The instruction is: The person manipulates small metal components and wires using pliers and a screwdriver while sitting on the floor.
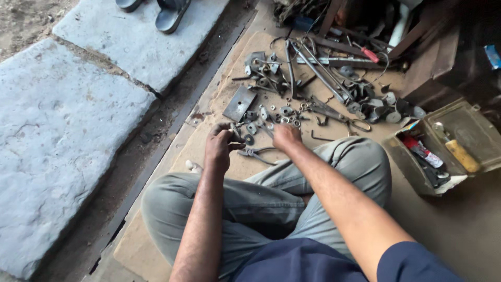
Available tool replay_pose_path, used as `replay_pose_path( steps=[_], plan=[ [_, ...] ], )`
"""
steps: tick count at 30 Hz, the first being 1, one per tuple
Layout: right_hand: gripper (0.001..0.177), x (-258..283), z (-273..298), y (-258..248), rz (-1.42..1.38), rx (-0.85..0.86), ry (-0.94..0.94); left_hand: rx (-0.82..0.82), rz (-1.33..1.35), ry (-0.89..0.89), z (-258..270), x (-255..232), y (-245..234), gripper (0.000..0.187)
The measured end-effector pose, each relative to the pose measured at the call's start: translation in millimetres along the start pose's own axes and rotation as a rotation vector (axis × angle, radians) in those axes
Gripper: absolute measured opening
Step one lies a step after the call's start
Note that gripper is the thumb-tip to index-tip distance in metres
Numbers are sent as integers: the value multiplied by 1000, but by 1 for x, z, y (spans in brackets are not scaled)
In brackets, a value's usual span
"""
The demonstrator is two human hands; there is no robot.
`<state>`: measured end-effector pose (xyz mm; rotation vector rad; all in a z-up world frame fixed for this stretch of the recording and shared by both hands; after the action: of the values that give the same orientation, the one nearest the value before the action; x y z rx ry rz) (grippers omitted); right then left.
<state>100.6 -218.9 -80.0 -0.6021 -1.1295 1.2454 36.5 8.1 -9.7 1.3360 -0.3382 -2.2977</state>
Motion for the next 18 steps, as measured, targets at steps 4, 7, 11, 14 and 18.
replay_pose_path(
  steps=[4,7,11,14,18],
  plan=[
    [20,-17,-14,19,147,-183,-25,29,7,27,-10,-2,1,16],
    [23,-15,-14,23,135,-175,18,60,60,17,-16,0,-1,15],
    [27,-11,-8,16,112,4,126,52,110,-26,-12,-6,6,24],
    [22,-7,-3,9,73,-271,-76,71,71,-33,-9,-9,8,32],
    [24,-8,-9,1,-498,-209,-234,48,142,-55,-12,-3,5,27]
  ],
)
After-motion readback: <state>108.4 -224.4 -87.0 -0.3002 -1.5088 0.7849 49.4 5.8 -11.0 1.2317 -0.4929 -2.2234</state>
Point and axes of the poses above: each hand's wrist, its own z-axis away from the middle knuckle, its own y-axis out of the palm, x = y × z, the point moved 4 cm from there along -z, towards the middle knuckle, and after that the axes turned 9 degrees about -y, right-handed, at the moved point
